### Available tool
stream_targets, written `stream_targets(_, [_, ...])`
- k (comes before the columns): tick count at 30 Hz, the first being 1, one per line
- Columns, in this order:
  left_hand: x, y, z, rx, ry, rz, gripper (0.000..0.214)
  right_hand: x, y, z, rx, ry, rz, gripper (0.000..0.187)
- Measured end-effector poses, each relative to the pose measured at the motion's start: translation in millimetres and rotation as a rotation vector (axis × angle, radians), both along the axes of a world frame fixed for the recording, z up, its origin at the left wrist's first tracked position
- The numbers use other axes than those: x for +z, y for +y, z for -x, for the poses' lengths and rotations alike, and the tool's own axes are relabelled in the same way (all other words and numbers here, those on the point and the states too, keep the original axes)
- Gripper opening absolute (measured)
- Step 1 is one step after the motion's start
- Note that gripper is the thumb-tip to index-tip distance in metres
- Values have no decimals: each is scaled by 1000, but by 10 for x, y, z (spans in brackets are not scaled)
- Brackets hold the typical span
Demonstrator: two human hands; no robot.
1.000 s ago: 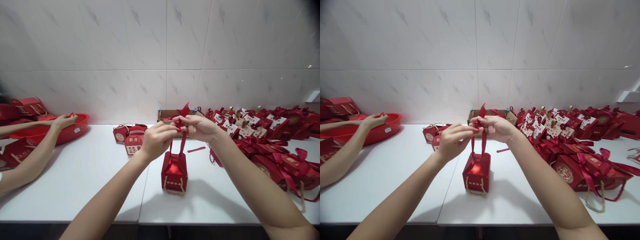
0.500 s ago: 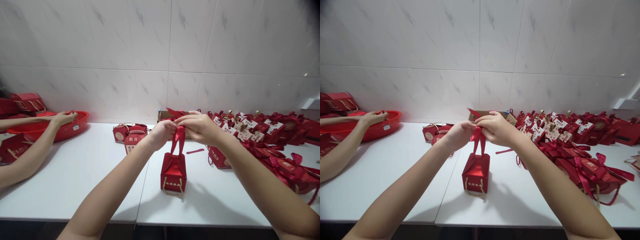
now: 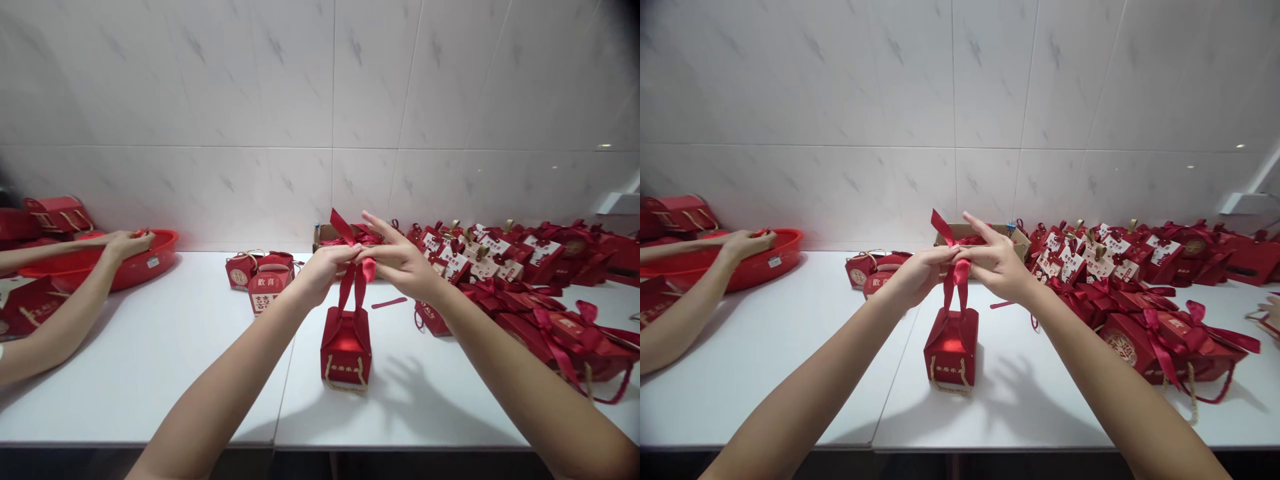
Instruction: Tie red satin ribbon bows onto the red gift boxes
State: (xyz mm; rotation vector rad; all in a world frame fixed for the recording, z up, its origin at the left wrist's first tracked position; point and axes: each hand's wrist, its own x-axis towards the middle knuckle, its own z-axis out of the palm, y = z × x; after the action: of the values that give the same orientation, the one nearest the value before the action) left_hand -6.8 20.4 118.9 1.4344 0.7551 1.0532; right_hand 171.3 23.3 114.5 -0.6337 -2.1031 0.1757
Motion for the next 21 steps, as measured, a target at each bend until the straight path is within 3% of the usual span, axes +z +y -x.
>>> stream_targets(4, [-22,3,40,30,54,-25,28,-77,-25,-37,118,144,258,17])
stream_targets(7, [-35,-2,81,63,72,-51,28,-160,-86,-65,120,194,385,18])
stream_targets(13, [-96,-41,256,163,147,-74,30,-387,-199,-153,57,250,499,20])
stream_targets(21, [-387,-104,615,258,86,41,36,-679,-233,-380,15,280,552,23])
